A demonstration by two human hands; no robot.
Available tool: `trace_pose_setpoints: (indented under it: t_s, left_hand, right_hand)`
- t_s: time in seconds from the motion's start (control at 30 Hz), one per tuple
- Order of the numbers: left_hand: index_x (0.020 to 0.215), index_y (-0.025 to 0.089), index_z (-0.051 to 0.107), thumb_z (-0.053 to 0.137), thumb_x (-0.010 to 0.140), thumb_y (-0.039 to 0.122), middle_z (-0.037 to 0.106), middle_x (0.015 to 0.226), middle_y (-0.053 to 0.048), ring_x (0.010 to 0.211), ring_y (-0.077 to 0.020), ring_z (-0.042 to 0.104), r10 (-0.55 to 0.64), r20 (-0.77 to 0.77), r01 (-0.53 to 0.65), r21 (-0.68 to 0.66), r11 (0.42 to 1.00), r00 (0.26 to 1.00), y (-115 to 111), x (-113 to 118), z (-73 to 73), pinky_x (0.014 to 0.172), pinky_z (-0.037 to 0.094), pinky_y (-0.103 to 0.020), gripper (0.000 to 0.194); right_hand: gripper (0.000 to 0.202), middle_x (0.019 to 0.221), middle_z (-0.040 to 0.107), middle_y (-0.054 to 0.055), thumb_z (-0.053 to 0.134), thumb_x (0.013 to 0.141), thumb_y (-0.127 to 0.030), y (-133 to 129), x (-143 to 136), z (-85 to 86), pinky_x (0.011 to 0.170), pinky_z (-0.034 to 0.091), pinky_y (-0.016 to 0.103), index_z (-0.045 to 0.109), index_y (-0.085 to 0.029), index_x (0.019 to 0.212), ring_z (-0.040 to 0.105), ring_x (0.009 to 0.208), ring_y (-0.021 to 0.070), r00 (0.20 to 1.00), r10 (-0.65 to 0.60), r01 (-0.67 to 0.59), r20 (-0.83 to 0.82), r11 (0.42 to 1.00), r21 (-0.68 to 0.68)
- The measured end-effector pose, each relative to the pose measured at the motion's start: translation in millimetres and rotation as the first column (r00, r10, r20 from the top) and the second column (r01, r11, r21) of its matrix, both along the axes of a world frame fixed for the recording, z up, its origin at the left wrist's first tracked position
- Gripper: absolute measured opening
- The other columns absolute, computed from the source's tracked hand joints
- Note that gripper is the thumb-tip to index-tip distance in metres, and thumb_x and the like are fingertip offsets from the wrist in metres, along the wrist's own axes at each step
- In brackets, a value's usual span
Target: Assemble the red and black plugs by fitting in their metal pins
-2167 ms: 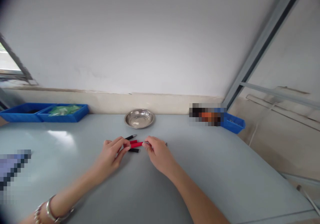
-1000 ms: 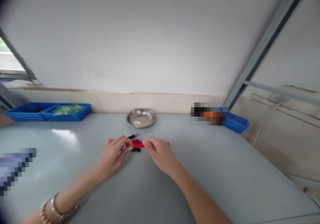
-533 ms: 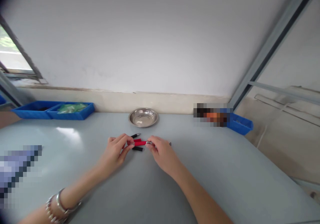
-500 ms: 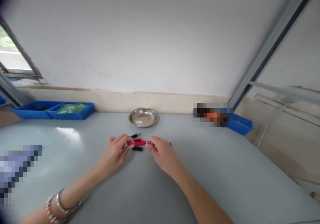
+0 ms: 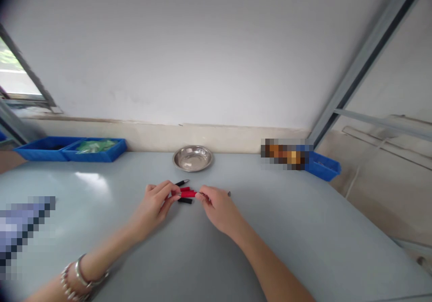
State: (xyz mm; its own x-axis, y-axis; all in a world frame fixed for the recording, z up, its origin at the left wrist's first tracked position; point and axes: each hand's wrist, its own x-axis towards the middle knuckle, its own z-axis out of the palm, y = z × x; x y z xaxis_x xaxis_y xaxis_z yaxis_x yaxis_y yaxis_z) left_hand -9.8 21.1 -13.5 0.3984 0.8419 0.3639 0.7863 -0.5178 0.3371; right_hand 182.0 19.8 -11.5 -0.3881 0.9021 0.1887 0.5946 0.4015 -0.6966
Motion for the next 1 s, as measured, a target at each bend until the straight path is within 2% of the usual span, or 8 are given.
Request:
trace_pose_setpoints:
  t_s: [0.23,0.53,0.87,0.93,1.0]
  left_hand:
    - [0.082,0.018,0.052,0.031,0.089,0.026,0.060,0.081,-0.003,0.072,-0.0159,0.054,-0.025,0.009,0.025,0.021,0.999,1.000,-0.4,-0.8,-0.6,0.067,0.030,-0.031,0.023]
    - [0.081,0.019,0.054,0.033,0.088,0.024,0.061,0.082,-0.003,0.072,-0.0158,0.055,-0.010,0.009,0.009,0.027,1.000,1.000,0.5,-0.9,-0.9,0.067,0.031,-0.031,0.022]
    - [0.082,0.018,0.053,0.034,0.088,0.024,0.061,0.083,-0.003,0.073,-0.0160,0.055,-0.013,-0.002,0.013,0.025,1.000,1.000,0.7,-1.0,-2.3,0.067,0.029,-0.031,0.021]
    - [0.083,0.019,0.053,0.034,0.088,0.025,0.061,0.083,-0.002,0.073,-0.0159,0.055,0.000,-0.011,0.001,0.040,0.999,1.000,1.6,-2.1,-2.6,0.067,0.029,-0.031,0.021]
    - [0.084,0.019,0.053,0.034,0.088,0.026,0.062,0.083,-0.002,0.071,-0.0156,0.055,0.037,-0.026,-0.036,0.057,0.998,0.999,3.9,-4.4,-2.7,0.067,0.030,-0.031,0.021]
  right_hand:
    - [0.030,0.055,0.034,-0.005,0.035,0.086,-0.028,-0.1,0.1,1.0,0.051,0.027,0.021,0.031,-0.018,0.058,0.032,0.052,0.0089,0.998,-0.003,-0.002,-0.062,0.996,-0.089]
    - [0.029,0.055,0.034,-0.005,0.036,0.086,-0.027,-0.8,-1.9,3.2,0.051,0.028,0.021,0.032,-0.018,0.059,0.032,0.053,0.0089,0.997,-0.011,0.005,-0.074,0.996,-0.091]
    - [0.032,0.057,0.037,-0.004,0.032,0.088,-0.034,-0.1,-1.0,-1.7,0.053,0.030,0.022,0.032,-0.018,0.060,0.035,0.054,0.0098,0.999,0.005,-0.008,-0.042,0.997,-0.076]
    - [0.031,0.058,0.040,-0.004,0.032,0.088,-0.035,0.4,-1.0,-2.6,0.054,0.031,0.022,0.036,-0.018,0.063,0.038,0.055,0.0101,0.999,-0.006,0.002,-0.054,0.997,-0.072]
    - [0.025,0.060,0.045,-0.003,0.033,0.088,-0.037,1.1,-0.8,-3.4,0.055,0.034,0.022,0.043,-0.019,0.075,0.042,0.056,0.0108,0.995,-0.047,0.040,-0.085,0.995,-0.087]
